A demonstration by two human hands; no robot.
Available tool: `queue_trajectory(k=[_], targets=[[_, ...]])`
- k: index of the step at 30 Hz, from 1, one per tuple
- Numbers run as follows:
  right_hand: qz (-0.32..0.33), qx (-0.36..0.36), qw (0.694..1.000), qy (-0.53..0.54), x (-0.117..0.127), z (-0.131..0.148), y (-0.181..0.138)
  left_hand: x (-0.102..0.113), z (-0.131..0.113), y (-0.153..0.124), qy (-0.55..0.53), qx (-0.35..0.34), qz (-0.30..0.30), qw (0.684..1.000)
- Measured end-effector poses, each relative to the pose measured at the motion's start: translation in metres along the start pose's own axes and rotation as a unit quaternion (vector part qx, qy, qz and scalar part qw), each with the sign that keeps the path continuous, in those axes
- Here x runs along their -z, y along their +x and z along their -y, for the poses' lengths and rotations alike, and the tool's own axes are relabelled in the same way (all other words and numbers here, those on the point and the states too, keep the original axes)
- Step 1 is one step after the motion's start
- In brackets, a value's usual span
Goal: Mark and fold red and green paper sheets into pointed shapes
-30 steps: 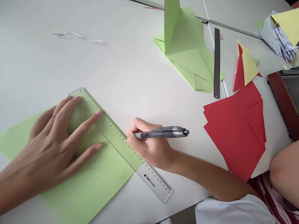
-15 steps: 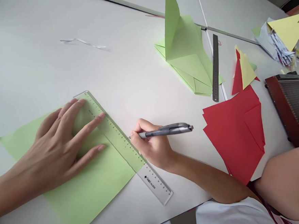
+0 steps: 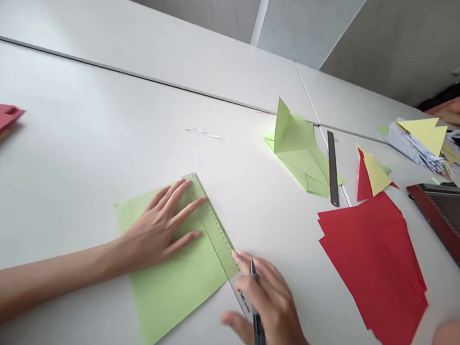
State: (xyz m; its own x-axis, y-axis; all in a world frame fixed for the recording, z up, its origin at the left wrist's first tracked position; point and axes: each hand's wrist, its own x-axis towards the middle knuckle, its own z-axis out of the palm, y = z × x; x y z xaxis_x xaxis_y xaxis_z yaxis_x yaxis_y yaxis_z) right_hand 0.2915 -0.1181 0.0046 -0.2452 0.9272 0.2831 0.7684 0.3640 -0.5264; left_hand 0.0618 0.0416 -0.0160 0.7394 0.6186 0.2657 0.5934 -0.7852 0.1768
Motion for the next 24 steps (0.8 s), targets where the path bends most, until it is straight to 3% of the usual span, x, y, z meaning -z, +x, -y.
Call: queue_trajectory(k=[3,7,15,24], targets=[[-0.012,-0.009,0.998,-0.065,-0.014,0.006,-0.034,0.001,-0.001,-0.001,-0.010,0.007,-0.001,1.000],[-0.017,0.002,0.997,-0.080,-0.029,0.005,-0.054,0.004,-0.002,-0.001,-0.027,-0.001,-0.010,1.000],[-0.020,0.032,0.995,-0.095,-0.036,0.004,-0.069,0.006,-0.007,-0.006,-0.007,0.017,-0.072,0.997],[0.031,0.045,0.997,-0.045,-0.032,0.013,-0.068,0.014,-0.011,-0.006,0.025,-0.021,-0.096,0.995]])
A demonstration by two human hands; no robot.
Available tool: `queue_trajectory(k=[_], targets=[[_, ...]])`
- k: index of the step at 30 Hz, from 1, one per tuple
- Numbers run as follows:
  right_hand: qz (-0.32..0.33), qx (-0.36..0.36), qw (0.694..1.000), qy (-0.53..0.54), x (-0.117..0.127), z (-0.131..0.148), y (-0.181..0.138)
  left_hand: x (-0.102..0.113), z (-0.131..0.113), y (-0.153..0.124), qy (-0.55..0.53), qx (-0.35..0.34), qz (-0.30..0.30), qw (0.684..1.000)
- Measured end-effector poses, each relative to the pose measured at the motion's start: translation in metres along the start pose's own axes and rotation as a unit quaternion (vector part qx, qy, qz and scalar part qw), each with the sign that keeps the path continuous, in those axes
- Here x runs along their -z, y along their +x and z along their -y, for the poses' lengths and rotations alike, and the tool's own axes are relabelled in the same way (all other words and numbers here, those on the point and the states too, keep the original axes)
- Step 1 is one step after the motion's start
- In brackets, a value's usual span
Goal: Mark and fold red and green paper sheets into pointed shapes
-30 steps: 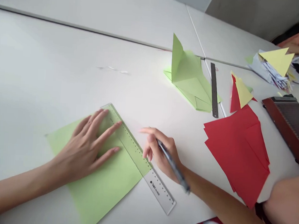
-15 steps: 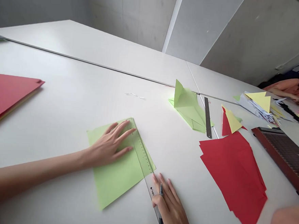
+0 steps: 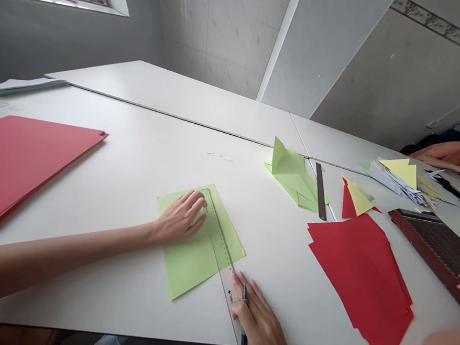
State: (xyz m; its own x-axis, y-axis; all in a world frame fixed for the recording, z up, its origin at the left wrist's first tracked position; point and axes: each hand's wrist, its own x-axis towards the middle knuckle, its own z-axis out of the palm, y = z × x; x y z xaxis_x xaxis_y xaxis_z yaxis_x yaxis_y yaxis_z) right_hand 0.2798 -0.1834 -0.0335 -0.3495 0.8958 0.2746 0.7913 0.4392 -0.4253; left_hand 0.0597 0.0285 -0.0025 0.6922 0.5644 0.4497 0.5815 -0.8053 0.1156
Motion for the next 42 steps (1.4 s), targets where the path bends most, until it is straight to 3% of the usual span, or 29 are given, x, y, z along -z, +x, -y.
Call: queue_trajectory(k=[5,14,19,26,31,34,39,42], targets=[[0.001,-0.010,1.000,0.025,0.002,-0.005,-0.011,-0.005,0.002,-0.004,0.041,-0.010,0.014,0.999],[-0.107,-0.060,0.992,0.008,0.002,-0.016,-0.019,0.007,-0.010,-0.038,0.104,0.002,0.026,0.994],[-0.079,-0.062,0.995,-0.001,0.004,-0.021,-0.011,0.007,-0.017,-0.056,0.113,0.001,0.026,0.993],[-0.098,-0.154,0.983,-0.005,0.001,-0.006,-0.002,0.010,-0.028,-0.057,0.128,0.002,0.041,0.991],[-0.112,-0.159,0.976,0.095,0.001,0.022,0.015,0.011,-0.048,-0.045,0.141,0.041,0.053,0.988],[-0.130,-0.181,0.971,0.083,0.000,0.030,0.036,0.006,-0.049,-0.023,0.135,0.054,0.058,0.988],[-0.123,-0.157,0.980,-0.024,-0.013,0.019,0.067,-0.016,-0.033,0.010,0.082,-0.059,0.096,0.990],[-0.112,-0.139,0.981,-0.075,-0.018,0.000,0.072,-0.020,-0.021,0.012,0.069,-0.070,0.100,0.990]])
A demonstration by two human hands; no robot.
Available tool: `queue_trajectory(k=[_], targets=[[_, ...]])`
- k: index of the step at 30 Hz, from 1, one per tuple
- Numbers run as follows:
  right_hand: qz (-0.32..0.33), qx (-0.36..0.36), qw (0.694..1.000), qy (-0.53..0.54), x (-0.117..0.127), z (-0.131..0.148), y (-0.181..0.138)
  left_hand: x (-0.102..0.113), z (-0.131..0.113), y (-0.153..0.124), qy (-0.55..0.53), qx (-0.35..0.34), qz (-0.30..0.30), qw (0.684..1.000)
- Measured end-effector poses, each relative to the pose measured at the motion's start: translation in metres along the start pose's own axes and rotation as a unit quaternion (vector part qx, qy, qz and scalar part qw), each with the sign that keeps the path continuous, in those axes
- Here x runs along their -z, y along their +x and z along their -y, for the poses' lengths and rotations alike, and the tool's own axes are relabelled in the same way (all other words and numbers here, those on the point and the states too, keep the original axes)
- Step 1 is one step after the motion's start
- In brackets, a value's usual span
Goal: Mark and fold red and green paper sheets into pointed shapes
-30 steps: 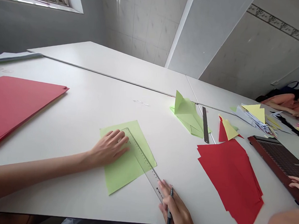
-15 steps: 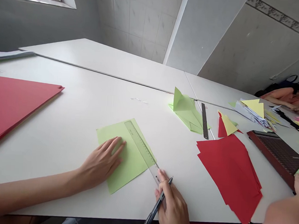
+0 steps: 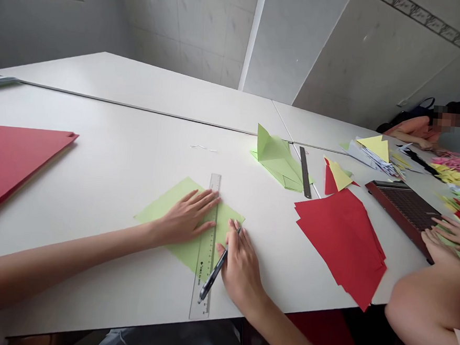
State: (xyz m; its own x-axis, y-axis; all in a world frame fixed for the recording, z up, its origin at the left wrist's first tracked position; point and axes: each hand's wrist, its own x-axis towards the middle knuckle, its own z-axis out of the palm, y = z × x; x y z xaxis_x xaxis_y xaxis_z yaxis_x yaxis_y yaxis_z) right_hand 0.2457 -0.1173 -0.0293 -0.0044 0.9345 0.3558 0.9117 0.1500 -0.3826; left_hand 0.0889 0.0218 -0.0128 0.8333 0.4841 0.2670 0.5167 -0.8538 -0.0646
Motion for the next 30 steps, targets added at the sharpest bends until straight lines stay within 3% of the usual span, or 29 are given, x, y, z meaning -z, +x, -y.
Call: queue_trajectory(k=[4,9,11,13,16,18,25,30], targets=[[0.031,0.021,0.999,-0.037,0.007,-0.043,0.028,0.005,0.006,-0.019,0.010,0.035,-0.010,0.999],[0.079,0.049,0.996,-0.013,0.024,-0.090,0.100,0.013,-0.008,-0.046,0.047,0.078,-0.017,0.996],[0.071,0.043,0.996,-0.014,0.020,-0.082,0.120,0.015,-0.017,-0.050,0.064,0.097,-0.021,0.993],[0.052,0.035,0.998,-0.015,0.008,-0.056,0.126,0.016,-0.024,-0.051,0.081,0.112,-0.026,0.990],[0.080,0.062,0.995,0.006,-0.017,-0.011,0.115,0.018,-0.030,-0.050,0.102,0.113,-0.029,0.988],[0.111,0.090,0.990,0.018,-0.028,0.003,0.109,0.020,-0.031,-0.053,0.111,0.102,-0.031,0.988],[0.192,0.165,0.966,0.052,-0.019,-0.035,0.139,0.028,-0.027,-0.079,0.097,0.057,-0.036,0.993],[0.200,0.181,0.961,0.066,-0.017,-0.033,0.138,0.035,-0.019,-0.082,0.004,0.019,-0.042,0.999]])
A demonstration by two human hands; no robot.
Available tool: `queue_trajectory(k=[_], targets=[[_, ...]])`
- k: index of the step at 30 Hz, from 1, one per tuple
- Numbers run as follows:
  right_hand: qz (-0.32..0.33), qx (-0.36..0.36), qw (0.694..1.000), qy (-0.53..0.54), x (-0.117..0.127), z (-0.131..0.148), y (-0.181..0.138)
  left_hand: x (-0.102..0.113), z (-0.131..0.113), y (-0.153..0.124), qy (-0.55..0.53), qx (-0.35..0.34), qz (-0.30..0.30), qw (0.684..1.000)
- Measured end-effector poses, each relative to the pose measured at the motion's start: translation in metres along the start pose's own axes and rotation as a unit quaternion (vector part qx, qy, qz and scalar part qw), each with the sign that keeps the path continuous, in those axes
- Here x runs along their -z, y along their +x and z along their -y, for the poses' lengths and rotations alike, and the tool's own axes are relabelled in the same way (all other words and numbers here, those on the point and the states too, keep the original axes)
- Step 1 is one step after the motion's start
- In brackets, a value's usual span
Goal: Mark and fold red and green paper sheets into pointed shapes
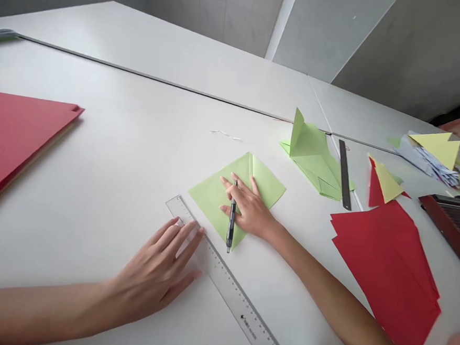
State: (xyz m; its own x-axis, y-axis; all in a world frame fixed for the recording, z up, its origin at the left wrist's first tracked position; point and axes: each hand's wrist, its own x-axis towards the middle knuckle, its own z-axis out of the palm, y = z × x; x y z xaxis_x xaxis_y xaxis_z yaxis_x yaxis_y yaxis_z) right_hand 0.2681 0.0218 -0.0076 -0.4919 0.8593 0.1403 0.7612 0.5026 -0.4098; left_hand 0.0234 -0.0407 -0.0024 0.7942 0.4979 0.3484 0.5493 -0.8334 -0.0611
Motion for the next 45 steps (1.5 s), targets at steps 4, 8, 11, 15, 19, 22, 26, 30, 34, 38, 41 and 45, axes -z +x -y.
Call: queue_trajectory(k=[4,8,11,15,19,22,26,30,34,38,41,45], targets=[[0.001,0.020,1.000,-0.002,-0.003,0.009,-0.003,-0.001,0.010,0.003,-0.072,-0.002,-0.010,0.997],[0.008,0.028,1.000,-0.002,-0.001,0.008,-0.004,-0.002,0.014,0.001,-0.129,0.031,0.020,0.991],[0.014,0.024,1.000,0.000,0.000,0.009,-0.005,-0.001,0.014,-0.003,-0.148,0.041,0.057,0.987],[0.017,0.013,1.000,-0.003,0.000,0.011,-0.005,-0.002,0.014,-0.005,-0.156,0.038,0.071,0.984],[0.015,0.015,1.000,-0.002,-0.001,0.012,-0.004,-0.002,0.013,-0.004,-0.157,0.039,0.069,0.984],[0.017,0.013,1.000,0.000,-0.001,0.013,-0.005,0.000,0.013,-0.003,-0.161,0.042,0.072,0.983],[0.014,0.015,1.000,-0.001,-0.001,0.013,-0.005,0.002,0.013,-0.003,-0.164,0.044,0.070,0.983],[0.012,0.012,1.000,-0.005,-0.001,0.013,-0.005,0.002,0.013,-0.002,-0.163,0.046,0.069,0.983],[0.014,0.009,1.000,-0.007,-0.001,0.014,-0.005,0.001,0.013,-0.002,-0.161,0.044,0.066,0.984],[0.014,0.007,1.000,-0.007,0.000,0.014,-0.005,0.002,0.012,-0.003,-0.159,0.048,0.067,0.984],[0.010,0.009,1.000,-0.007,0.000,0.015,-0.005,0.003,0.012,-0.002,-0.151,0.050,0.069,0.985],[0.006,0.011,1.000,-0.010,0.000,0.015,-0.005,0.003,0.012,-0.001,-0.135,0.045,0.073,0.987]])
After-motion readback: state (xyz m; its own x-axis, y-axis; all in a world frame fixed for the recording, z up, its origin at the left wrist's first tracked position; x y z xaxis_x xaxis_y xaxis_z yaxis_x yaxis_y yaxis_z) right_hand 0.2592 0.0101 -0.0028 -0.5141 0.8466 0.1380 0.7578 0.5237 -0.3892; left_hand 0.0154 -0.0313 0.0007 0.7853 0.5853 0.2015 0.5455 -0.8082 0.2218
